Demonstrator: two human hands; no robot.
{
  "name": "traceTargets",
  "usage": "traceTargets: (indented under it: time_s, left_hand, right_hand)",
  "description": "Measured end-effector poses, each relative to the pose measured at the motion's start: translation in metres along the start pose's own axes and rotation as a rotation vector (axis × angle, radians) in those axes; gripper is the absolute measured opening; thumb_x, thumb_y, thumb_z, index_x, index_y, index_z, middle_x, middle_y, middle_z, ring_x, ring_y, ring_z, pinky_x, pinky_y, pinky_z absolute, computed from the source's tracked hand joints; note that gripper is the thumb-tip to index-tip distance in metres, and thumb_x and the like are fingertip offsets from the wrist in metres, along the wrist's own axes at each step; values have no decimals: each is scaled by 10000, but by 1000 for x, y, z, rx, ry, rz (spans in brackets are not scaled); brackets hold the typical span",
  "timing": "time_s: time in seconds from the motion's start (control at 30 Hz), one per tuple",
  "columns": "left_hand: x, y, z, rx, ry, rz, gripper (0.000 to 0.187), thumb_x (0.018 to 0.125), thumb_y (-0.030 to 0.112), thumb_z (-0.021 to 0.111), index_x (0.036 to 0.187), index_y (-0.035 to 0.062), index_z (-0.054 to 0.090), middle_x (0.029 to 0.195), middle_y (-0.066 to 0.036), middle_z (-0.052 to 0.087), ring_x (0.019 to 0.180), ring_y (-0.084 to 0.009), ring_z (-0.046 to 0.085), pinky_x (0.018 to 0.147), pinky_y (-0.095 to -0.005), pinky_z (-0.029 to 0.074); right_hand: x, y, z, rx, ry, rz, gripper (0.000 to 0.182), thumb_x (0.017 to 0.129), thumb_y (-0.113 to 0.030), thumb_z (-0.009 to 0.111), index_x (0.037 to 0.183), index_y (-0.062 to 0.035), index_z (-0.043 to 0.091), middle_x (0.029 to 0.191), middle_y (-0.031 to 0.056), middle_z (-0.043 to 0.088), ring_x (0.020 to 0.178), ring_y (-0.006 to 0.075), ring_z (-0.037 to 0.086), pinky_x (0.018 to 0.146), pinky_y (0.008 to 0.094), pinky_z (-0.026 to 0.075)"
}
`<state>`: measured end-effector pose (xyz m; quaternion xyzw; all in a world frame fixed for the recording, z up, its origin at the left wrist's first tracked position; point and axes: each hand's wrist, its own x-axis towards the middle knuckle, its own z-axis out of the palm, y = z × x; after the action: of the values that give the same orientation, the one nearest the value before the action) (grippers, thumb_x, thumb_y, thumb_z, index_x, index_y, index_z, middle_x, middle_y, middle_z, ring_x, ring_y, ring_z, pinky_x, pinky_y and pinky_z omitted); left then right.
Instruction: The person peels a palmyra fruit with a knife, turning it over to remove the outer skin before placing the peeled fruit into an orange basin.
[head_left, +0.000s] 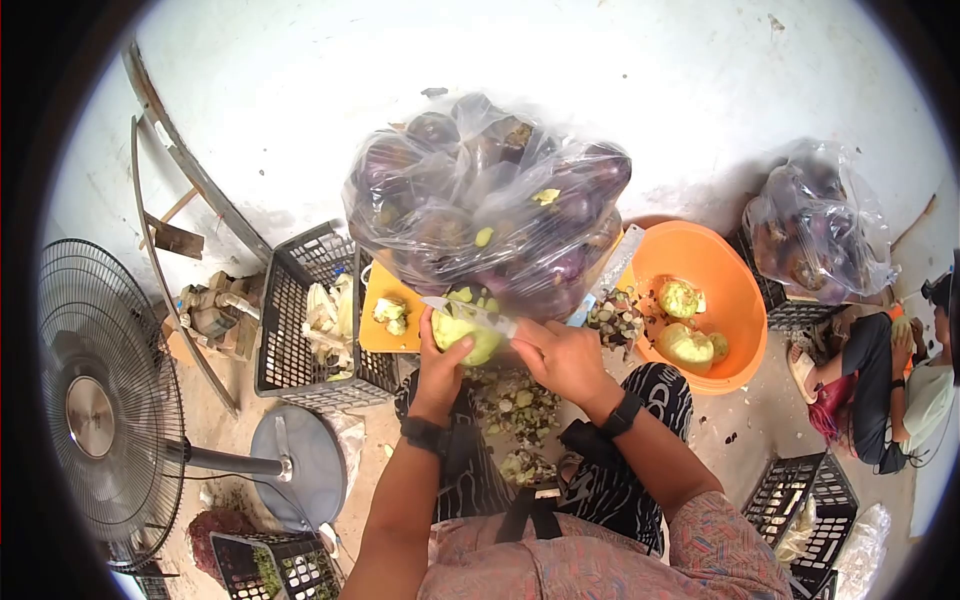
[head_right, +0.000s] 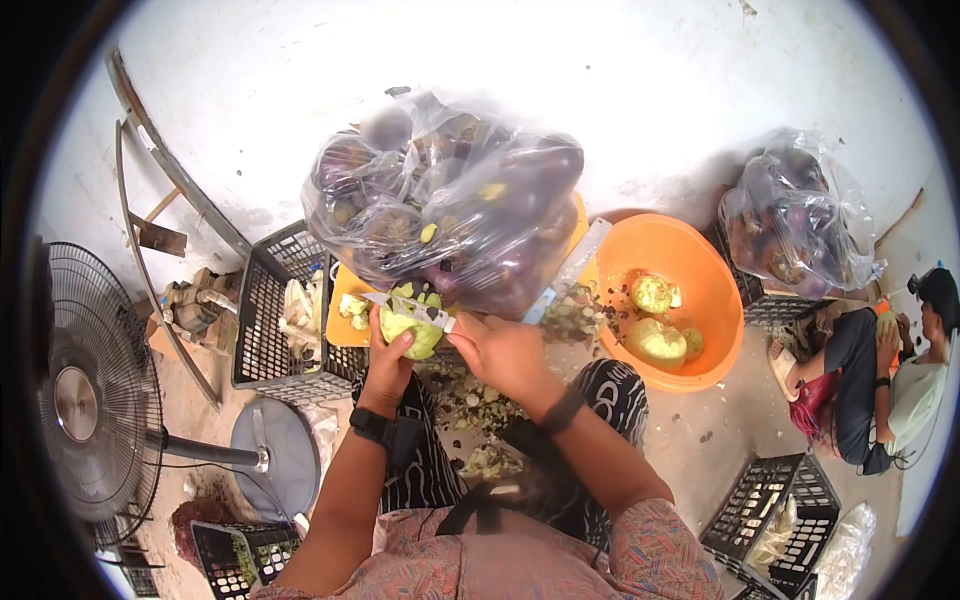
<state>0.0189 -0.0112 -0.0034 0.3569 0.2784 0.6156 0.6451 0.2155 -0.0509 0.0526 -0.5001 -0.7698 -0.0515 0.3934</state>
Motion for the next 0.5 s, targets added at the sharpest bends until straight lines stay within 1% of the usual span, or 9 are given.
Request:
traceTargets:
  time_s: [0.03, 0.27, 0.33, 0.43, 0.5]
  left_hand:
    - [0, 0, 1, -9, -7, 4, 856, 781, -18, 702, 1474, 60, 206, 1332, -130, 474, 1202, -244, 519, 1008, -377, 455]
    - [-1, 2, 2, 18, 18, -14, 855, 785, -15, 698, 1476, 69, 202, 1329, -134, 475, 1194, -245, 527, 1005, -379, 459]
    - [0, -1, -1, 33, -25, 23, 850, 784, -19, 691, 1478, 73, 209, 1333, -132, 473, 1199, -247, 521, 1009, -382, 457]
    - [0, -1, -3, -20, 5, -1, 853, 777, -23, 690, 1480, 81, 219, 1339, -130, 471, 1205, -248, 516, 1015, -382, 450]
    - [0, 1, 0, -12, -4, -1, 854, 775, -21, 691, 1481, 87, 223, 1343, -128, 469, 1209, -247, 511, 1019, -381, 446]
  right_hand:
    - [1, 0, 1, 19, 24, -3, 225, 862, -310, 677, 1051, -189, 696, 625, 52, 567, 522, 275, 592, 476, 380, 464]
    - [5, -3, 9, -10, 26, 3, 223, 864, -333, 672, 1035, -193, 697, 640, 54, 582, 525, 281, 597, 473, 382, 466]
    - [3, -3, 1, -8, -10, 18, 229, 869, -323, 665, 1047, -182, 697, 635, 57, 589, 530, 278, 599, 479, 381, 463]
    - [-8, 3, -9, 8, -57, 67, 232, 872, -335, 657, 1026, -162, 658, 641, 52, 581, 554, 269, 602, 482, 392, 458]
    - [-15, 10, -15, 25, -73, 76, 220, 876, -331, 651, 1022, -166, 656, 648, 55, 586, 556, 273, 600, 486, 396, 452]
